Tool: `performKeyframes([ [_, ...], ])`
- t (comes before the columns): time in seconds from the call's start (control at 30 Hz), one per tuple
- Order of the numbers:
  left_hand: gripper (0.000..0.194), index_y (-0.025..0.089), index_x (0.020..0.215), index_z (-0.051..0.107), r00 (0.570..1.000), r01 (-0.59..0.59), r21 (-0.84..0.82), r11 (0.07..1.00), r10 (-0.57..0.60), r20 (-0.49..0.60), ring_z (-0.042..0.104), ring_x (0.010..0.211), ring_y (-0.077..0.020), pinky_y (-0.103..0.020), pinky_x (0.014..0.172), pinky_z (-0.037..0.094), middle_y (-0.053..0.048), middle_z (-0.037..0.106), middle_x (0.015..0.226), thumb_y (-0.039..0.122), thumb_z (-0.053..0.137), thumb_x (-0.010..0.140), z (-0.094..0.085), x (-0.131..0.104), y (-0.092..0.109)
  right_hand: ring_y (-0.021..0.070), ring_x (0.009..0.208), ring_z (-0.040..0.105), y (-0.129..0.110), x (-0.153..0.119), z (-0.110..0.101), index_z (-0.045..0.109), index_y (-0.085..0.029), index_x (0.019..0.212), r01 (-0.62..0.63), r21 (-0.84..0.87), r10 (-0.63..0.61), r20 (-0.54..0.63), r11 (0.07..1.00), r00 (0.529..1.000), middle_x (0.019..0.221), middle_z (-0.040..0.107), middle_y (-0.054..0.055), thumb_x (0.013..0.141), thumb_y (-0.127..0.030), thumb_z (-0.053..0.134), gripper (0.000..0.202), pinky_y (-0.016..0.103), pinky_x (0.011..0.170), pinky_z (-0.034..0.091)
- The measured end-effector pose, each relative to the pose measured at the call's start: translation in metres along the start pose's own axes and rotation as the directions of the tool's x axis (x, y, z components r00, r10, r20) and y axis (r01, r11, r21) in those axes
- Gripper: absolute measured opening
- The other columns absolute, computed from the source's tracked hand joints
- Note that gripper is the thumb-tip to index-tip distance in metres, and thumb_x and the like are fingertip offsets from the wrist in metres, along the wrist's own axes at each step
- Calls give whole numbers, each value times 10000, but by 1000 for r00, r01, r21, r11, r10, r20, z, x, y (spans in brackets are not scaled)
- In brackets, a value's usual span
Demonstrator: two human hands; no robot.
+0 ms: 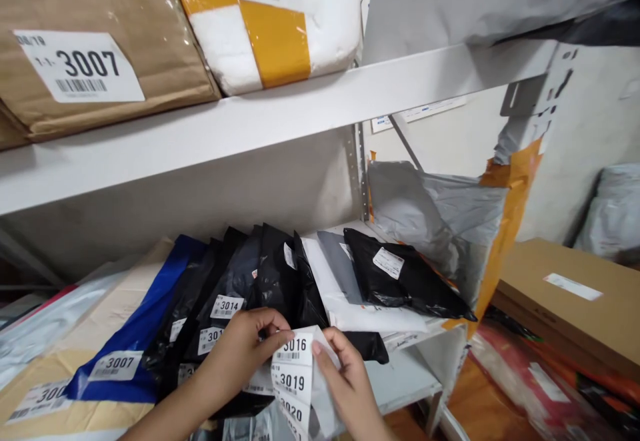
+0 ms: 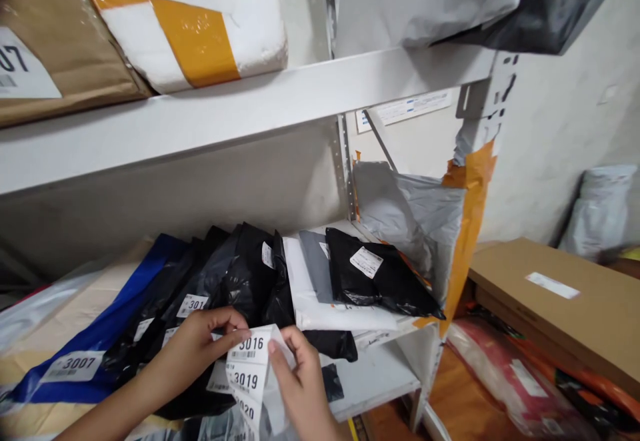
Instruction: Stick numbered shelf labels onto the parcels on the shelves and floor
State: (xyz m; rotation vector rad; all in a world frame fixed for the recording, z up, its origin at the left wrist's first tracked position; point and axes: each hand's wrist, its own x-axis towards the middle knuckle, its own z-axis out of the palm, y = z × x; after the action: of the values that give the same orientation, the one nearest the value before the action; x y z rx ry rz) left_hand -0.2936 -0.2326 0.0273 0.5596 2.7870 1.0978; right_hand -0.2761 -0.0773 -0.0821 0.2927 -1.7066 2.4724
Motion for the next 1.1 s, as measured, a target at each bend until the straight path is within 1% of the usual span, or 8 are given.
performKeyframes([
  [0.23,252,173,703,629,992,-119,171,978,124,-16,569,771,-167,-281,738,429,-16,614,762,353,528,848,-6,3,-9,192,820,607,5,-2,16,530,-205,1062,11,16,-12,46,1000,999,904,677,53,747,-389,680,394,280,724,464],
  [0.37,288,214,764,643,955,-263,454,851,296,-1,530,1029,-194,-497,1102,179,-13,644,894,355,442,915,-23,8,-22,141,623,525,22,2,38,582,-162,810,-87,128,79,67,988,995,669,611,15,709,-522,670,384,249,593,401],
  [0.53,328,245,920,641,976,-214,394,894,213,47,475,1180,-199,-533,1136,90,-17,661,1034,376,341,944,-46,14,-40,99,562,406,38,25,66,524,-166,625,-98,293,126,-76,951,989,560,482,-40,600,-638,688,501,221,539,344],
  [0.7,93,234,828,634,988,-150,350,925,132,76,512,1172,-217,-527,1141,37,7,692,980,321,626,797,-49,18,-45,75,495,324,49,47,85,399,-193,520,-86,332,165,-217,939,962,478,401,-69,512,-734,660,601,220,492,308],
  [0.8,38,227,767,636,993,-111,342,933,119,-2,555,1128,-220,-550,1131,41,8,702,960,258,633,788,-44,24,-48,71,478,318,52,50,90,377,-197,497,-54,312,150,-295,948,944,448,359,-81,540,-728,646,597,216,475,297],
  [0.9,100,218,716,632,983,-115,349,930,156,-94,578,1082,-216,-545,1125,78,5,701,915,220,600,810,-38,31,-55,110,540,461,50,48,93,554,-165,642,-63,358,153,-228,932,962,531,524,-42,534,-620,737,503,234,536,381],
  [1.0,96,200,710,621,958,-140,389,911,224,-179,550,1074,-238,-487,1060,280,-35,654,924,196,589,801,-32,35,-61,147,572,533,45,48,95,640,-148,764,-108,390,182,-156,914,971,572,604,-12,466,-568,795,538,255,553,414],
  [1.1,92,191,730,610,930,-125,417,901,252,-267,527,1034,-256,-416,935,418,-60,557,904,221,560,801,-25,36,-65,118,459,461,41,49,97,599,-166,586,-173,444,285,-200,879,938,422,494,-51,446,-639,758,518,241,466,368],
])
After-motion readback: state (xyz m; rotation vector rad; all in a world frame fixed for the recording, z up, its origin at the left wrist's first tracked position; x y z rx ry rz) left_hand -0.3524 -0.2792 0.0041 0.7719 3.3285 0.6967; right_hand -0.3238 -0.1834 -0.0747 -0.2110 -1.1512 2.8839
